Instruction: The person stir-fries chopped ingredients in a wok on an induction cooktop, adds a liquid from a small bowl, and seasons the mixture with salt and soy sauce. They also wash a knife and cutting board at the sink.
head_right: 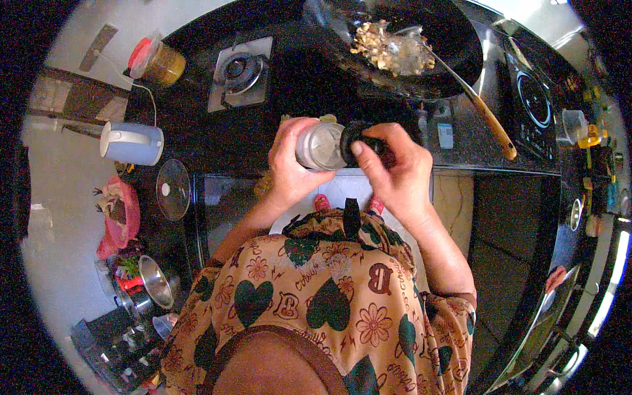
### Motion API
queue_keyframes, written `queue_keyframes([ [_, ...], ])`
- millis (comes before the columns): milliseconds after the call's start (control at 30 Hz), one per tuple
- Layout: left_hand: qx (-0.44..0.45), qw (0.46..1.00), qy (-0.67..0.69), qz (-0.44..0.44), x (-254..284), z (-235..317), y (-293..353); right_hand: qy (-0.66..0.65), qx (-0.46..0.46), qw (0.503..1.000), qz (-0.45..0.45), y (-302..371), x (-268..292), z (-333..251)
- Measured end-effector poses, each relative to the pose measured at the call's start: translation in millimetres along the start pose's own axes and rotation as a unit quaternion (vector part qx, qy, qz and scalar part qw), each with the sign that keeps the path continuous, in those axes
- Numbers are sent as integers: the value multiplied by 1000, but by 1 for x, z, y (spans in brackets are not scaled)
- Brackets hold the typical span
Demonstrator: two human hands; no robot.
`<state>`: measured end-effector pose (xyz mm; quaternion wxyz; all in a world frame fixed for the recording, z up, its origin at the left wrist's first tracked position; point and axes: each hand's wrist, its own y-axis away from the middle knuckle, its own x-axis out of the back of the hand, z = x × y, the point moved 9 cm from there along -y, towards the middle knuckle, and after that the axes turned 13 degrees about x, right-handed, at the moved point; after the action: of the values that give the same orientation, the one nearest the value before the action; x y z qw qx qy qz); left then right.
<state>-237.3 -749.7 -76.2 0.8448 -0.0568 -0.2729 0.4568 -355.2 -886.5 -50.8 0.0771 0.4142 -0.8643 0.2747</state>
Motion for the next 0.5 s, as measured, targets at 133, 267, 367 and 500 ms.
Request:
queue_keyframes([
  [133,14,1000,20,2,-2,-3,-1,111,93,989,-25,-3,4,-32],
  [267,6,1000,7,9,-2,2,-3,121,100,987,-11,-4,9,-33],
  [367,2,1000,-9,1,-3,6,-3,78,85,993,-10,-2,0,-25],
  [500,-1,1000,-15,7,-3,4,-4,-16,-5,1000,27,3,1,6],
])
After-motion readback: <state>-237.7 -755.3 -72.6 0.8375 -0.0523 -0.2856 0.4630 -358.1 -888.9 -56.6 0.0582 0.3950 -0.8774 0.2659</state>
